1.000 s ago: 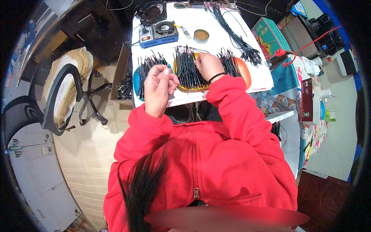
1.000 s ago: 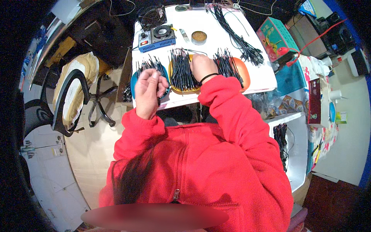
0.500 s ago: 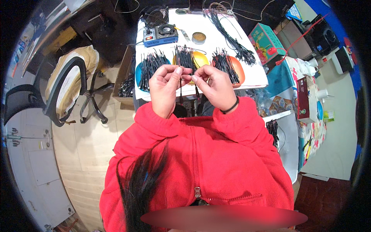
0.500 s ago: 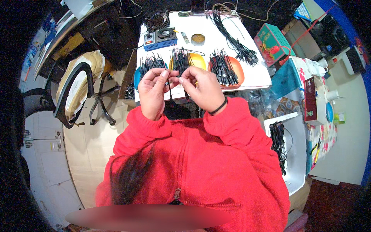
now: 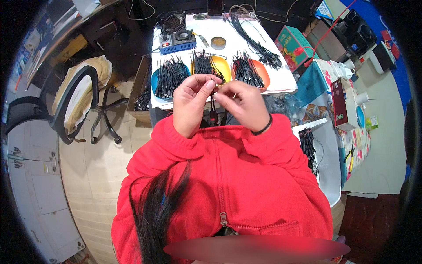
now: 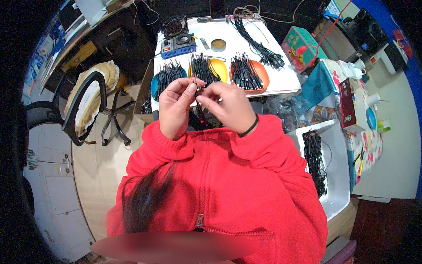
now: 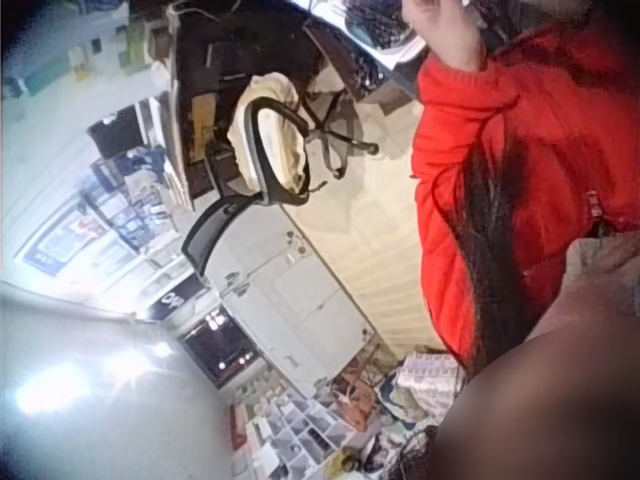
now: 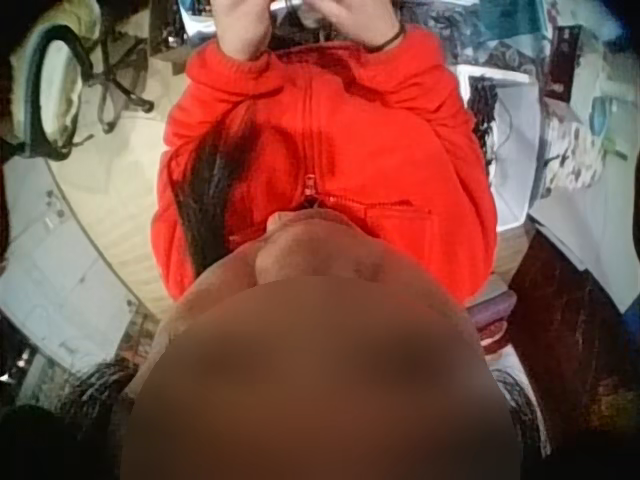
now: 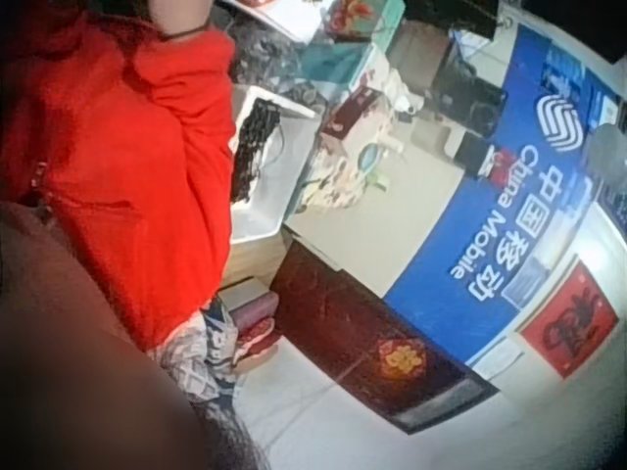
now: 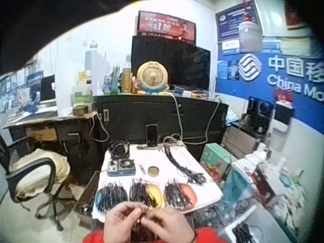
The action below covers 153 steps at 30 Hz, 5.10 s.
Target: The person repeatedly picks small black components and wires from trays on a table, joins them by hand, and places the assembled units into a separate tray. The process is continuous and repetitive throughout the clip.
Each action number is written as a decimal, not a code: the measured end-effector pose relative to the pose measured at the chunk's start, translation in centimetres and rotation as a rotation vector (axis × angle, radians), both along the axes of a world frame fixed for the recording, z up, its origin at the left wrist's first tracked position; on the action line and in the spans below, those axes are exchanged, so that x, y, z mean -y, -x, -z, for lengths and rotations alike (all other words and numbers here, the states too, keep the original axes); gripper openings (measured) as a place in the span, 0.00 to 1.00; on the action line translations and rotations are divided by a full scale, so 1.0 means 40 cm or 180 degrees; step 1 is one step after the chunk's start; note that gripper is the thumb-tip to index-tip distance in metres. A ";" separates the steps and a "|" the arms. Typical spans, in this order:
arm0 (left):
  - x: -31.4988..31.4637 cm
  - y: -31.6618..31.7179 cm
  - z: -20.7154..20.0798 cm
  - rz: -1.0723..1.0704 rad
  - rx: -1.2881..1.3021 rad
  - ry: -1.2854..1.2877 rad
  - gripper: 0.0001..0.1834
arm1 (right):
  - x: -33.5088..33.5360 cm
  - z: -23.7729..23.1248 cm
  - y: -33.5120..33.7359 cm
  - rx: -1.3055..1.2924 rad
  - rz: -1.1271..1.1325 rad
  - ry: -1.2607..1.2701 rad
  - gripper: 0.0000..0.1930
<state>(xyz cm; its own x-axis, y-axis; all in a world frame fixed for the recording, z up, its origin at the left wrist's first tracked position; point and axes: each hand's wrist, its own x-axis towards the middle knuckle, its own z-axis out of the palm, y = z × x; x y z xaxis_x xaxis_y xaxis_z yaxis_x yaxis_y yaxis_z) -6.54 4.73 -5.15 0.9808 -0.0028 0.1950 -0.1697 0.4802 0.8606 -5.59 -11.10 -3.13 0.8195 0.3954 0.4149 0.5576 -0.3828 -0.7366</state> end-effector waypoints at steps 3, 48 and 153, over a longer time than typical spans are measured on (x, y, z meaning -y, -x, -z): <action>0.001 0.006 0.004 0.0116 0.0109 -0.0101 0.06 | 0.004 -0.015 -0.017 -0.0627 0.0004 -0.1273 0.07; -0.006 -0.046 0.083 0.1622 -0.0420 0.1085 0.04 | 0.015 0.088 -0.067 -0.2525 -0.1132 -0.2838 0.05; 0.038 -0.136 0.147 0.1223 -0.1068 0.0399 0.11 | 0.410 0.108 -0.654 0.0559 0.1995 0.2792 0.07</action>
